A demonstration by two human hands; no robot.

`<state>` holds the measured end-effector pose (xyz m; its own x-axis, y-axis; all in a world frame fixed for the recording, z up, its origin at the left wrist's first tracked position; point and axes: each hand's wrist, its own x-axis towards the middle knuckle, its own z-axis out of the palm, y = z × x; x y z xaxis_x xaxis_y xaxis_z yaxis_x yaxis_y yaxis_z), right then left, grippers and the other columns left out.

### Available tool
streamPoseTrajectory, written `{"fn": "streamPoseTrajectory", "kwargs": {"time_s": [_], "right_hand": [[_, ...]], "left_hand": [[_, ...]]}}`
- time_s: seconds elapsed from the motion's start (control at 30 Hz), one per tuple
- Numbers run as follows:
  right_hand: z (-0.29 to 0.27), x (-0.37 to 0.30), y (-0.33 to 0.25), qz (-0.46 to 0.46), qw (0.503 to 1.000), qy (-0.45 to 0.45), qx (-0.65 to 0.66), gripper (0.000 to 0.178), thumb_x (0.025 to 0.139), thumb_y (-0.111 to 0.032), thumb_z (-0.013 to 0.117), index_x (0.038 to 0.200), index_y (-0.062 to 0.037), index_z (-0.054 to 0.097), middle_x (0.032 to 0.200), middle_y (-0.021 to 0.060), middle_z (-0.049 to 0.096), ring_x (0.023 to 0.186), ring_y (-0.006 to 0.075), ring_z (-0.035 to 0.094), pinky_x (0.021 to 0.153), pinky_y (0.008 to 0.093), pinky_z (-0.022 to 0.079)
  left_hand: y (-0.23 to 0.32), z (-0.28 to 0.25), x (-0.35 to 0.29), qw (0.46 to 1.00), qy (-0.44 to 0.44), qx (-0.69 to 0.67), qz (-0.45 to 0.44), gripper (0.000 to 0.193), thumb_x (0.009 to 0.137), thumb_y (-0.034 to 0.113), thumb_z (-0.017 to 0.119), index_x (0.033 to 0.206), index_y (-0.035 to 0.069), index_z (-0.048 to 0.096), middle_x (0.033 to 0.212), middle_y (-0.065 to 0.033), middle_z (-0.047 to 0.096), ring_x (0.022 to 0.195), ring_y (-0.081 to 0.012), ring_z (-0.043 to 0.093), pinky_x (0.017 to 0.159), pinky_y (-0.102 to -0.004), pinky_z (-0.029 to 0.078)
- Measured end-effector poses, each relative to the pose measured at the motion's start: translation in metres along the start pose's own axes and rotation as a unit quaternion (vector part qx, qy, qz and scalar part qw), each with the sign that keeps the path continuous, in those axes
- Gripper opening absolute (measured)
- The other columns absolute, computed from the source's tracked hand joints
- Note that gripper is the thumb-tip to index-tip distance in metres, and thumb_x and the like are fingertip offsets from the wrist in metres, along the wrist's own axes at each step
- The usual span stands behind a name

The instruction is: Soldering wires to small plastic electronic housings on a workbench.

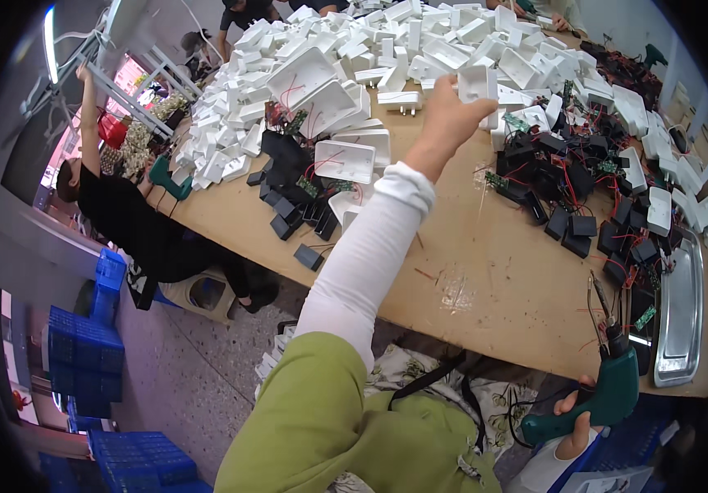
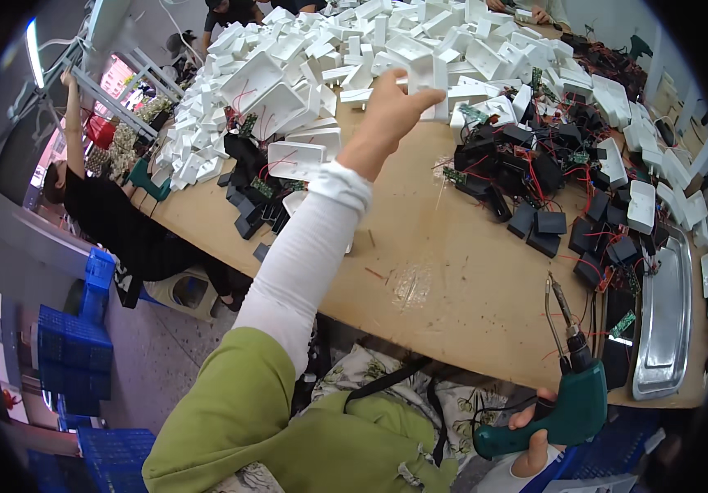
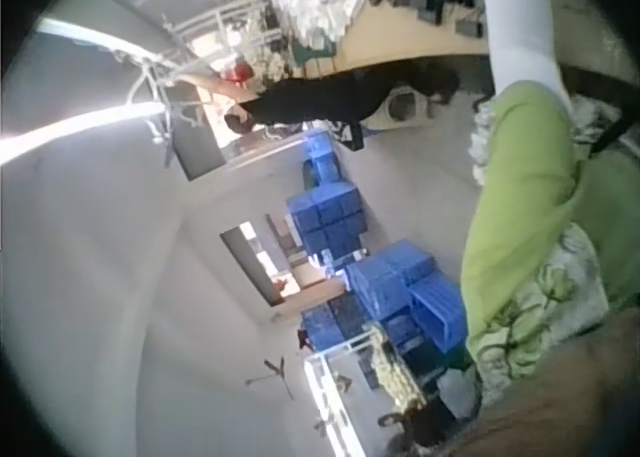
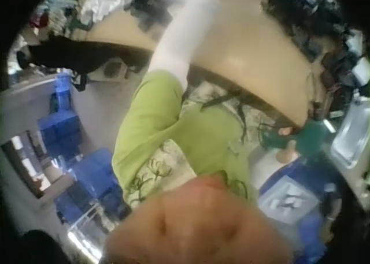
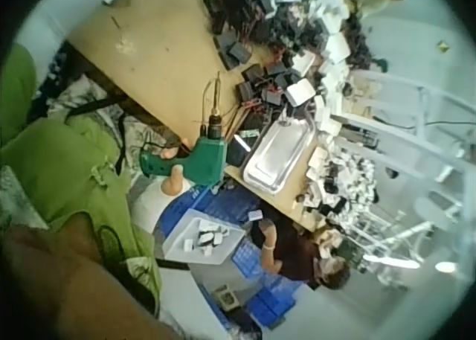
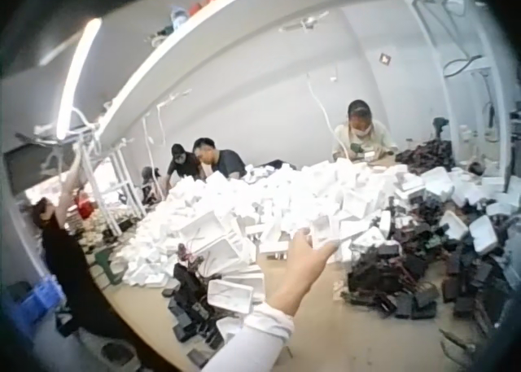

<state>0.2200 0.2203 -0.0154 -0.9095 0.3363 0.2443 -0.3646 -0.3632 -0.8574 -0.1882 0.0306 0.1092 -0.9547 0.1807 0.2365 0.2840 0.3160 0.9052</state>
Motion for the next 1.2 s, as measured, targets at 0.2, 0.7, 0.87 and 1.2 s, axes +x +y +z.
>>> {"fn": "streamPoseTrajectory", "kwargs": {"time_s": [0.2, 0.7, 0.87, 1.2], "right_hand": [[-0.007, -0.017, -0.008, -0.033, 0.999, -0.010, -0.012, 0.057, 0.093, -0.015, 0.051, 0.140, -0.0008, 0.022, 0.136, 0.0204, 0.037, 0.082, 0.0159, 0.052, 0.065, 0.0293, 0.047], [0.023, -0.028, -0.013, -0.035, 0.996, 0.086, -0.004, 0.063, 0.089, -0.018, 0.059, 0.138, 0.0022, 0.025, 0.133, 0.0244, 0.039, 0.078, 0.0155, 0.053, 0.063, 0.0290, 0.046], [0.029, -0.032, -0.012, -0.021, 0.994, 0.103, -0.003, 0.064, 0.089, -0.018, 0.060, 0.138, 0.0030, 0.025, 0.131, 0.0241, 0.041, 0.078, 0.0159, 0.054, 0.063, 0.0295, 0.047], [0.033, -0.029, -0.014, -0.021, 0.991, 0.125, -0.033, 0.066, 0.087, -0.022, 0.062, 0.136, 0.0056, 0.027, 0.127, 0.0257, 0.044, 0.073, 0.0156, 0.055, 0.060, 0.0283, 0.050]], "left_hand": [[0.029, -0.007, -0.096, 0.971, -0.101, -0.204, 0.074, 0.085, 0.067, 0.011, 0.076, 0.133, 0.000, 0.024, 0.108, -0.0161, 0.050, 0.092, -0.0233, 0.057, 0.075, -0.0322, 0.049], [-0.025, 0.029, -0.192, 0.961, -0.034, 0.248, 0.118, 0.050, 0.082, 0.040, 0.063, 0.105, -0.004, 0.057, 0.096, -0.0213, 0.058, 0.084, -0.0352, 0.058, 0.073, -0.0399, 0.047], [-0.034, 0.022, -0.195, 0.980, -0.108, 0.165, 0.038, 0.045, 0.085, 0.040, 0.060, 0.102, -0.002, 0.062, 0.079, -0.0159, 0.057, 0.068, -0.0273, 0.055, 0.062, -0.0369, 0.044], [-0.033, 0.032, -0.198, 0.970, -0.175, 0.077, 0.153, 0.032, 0.085, 0.025, 0.064, 0.105, 0.000, 0.061, 0.084, -0.0137, 0.058, 0.070, -0.0244, 0.056, 0.063, -0.0331, 0.045]]}}
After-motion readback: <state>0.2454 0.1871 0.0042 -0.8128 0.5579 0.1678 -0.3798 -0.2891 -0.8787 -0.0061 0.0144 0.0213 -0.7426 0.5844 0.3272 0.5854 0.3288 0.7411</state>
